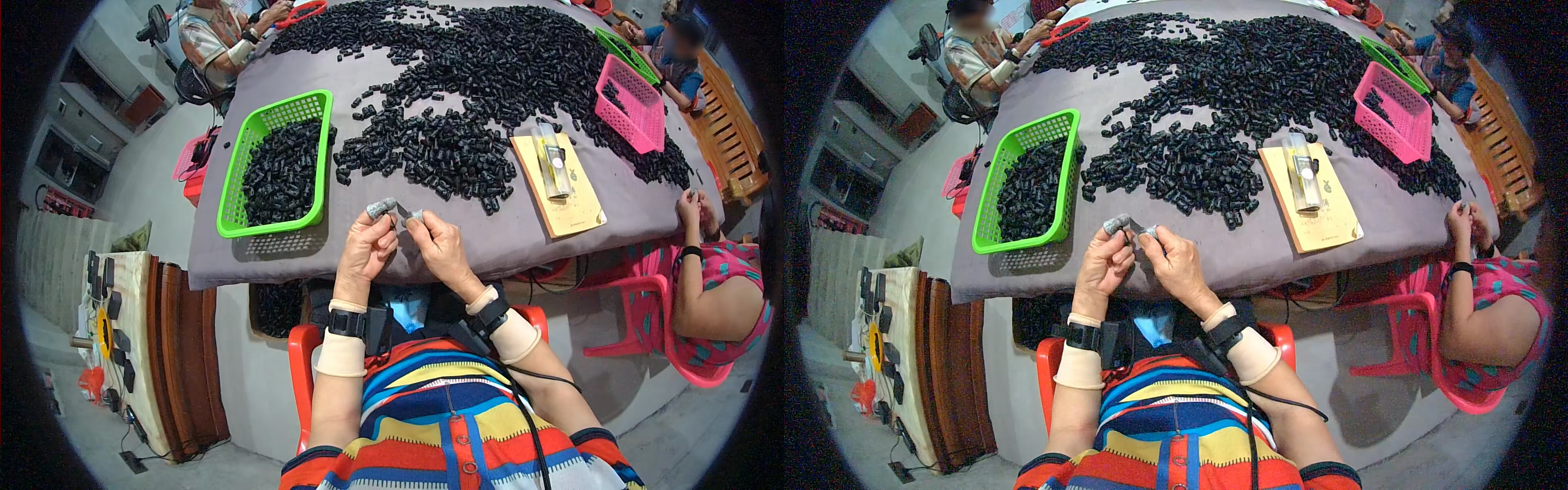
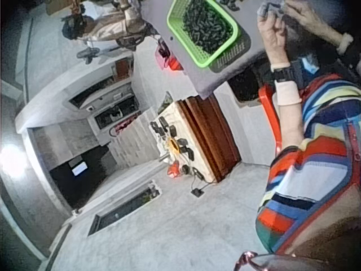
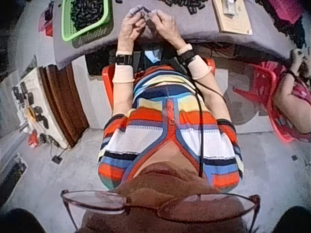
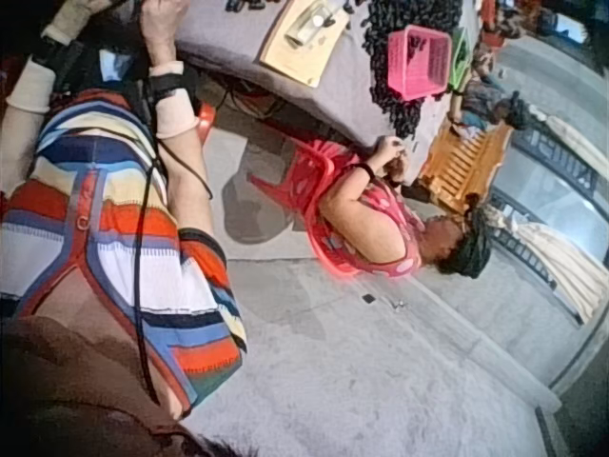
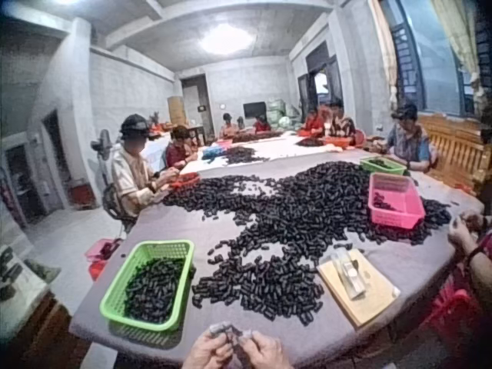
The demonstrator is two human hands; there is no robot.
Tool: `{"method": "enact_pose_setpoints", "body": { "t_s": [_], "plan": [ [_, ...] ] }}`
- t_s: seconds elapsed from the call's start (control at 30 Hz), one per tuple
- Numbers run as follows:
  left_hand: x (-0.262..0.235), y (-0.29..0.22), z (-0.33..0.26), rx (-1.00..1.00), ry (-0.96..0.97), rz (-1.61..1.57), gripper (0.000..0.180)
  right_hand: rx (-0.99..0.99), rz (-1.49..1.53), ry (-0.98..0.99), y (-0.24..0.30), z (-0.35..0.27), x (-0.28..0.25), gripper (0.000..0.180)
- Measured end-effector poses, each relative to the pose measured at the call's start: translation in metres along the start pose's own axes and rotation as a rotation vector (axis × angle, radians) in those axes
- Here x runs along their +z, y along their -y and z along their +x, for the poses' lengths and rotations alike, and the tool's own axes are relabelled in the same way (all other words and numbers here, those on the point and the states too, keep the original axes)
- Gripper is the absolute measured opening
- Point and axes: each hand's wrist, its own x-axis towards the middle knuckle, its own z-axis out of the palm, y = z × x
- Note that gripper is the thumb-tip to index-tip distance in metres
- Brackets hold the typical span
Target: Trimming and assembling small black plastic shoe components using a small blade.
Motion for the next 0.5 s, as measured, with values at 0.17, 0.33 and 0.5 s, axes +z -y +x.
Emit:
{"method": "enact_pose_setpoints", "body": {
  "t_s": [0.17,0.33,0.5],
  "plan": [
    [0.0066,0.0034,0.0015,0.024,-0.113,0.149,0.027,-0.009,-0.007,-0.009,-0.0008,0.0008,-0.001,0.029],
    [-0.0005,0.0024,0.0004,0.016,-0.081,0.112,0.027,0.0,-0.072,0.069,0.005,0.0006,-0.0043,0.026],
    [0.0044,-0.0003,0.0001,-0.004,-0.107,0.103,0.029,-0.062,-0.088,0.102,0.003,-0.0009,-0.0043,0.025]
  ]
}}
